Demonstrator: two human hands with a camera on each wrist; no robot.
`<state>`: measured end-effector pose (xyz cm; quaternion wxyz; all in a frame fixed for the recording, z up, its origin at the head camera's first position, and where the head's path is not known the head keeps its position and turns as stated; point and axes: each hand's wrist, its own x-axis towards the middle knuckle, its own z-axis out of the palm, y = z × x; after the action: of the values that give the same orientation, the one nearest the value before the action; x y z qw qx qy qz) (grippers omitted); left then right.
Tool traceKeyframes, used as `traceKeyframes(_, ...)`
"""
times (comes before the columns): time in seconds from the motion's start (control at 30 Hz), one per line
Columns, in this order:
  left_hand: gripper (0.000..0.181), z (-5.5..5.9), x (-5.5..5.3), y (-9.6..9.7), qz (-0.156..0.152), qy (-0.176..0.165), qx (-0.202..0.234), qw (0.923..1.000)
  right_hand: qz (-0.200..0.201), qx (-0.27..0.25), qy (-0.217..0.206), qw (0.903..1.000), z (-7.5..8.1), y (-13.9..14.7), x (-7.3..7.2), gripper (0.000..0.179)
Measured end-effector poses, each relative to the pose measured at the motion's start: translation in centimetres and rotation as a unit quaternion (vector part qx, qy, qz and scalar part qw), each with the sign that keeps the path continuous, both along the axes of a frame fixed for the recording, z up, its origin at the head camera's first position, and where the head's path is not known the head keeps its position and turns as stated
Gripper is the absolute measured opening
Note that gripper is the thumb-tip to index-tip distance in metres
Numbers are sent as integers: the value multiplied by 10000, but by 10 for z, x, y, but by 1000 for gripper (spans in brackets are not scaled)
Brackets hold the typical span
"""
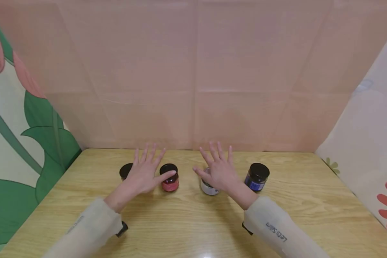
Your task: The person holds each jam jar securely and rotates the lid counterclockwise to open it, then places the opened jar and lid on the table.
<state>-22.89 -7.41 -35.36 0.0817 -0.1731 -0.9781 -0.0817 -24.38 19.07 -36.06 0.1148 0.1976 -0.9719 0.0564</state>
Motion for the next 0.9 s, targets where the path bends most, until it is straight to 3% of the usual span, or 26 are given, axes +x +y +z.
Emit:
traceKeyframes(0.23, 74, 0, 4, -12, -177, 298, 185, 9992, 508, -342, 62, 9981, 0, 0, 5, 59)
traceKeyframes(0.4, 62, 0, 7, -22, -230, 418, 331, 9983, 864, -631, 409, 9934, -2, -2, 6, 44)
traceKeyframes(0.63, 58, -3, 11, -38, -148, 498, 458, 9976, 1397, -1027, 761, 9819, -2, -6, 9, 25)
traceKeyframes(0.9, 65, -7, 12, -57, -167, 797, 884, 9927, 1755, -1182, 939, 9728, 1, -9, 11, 19)
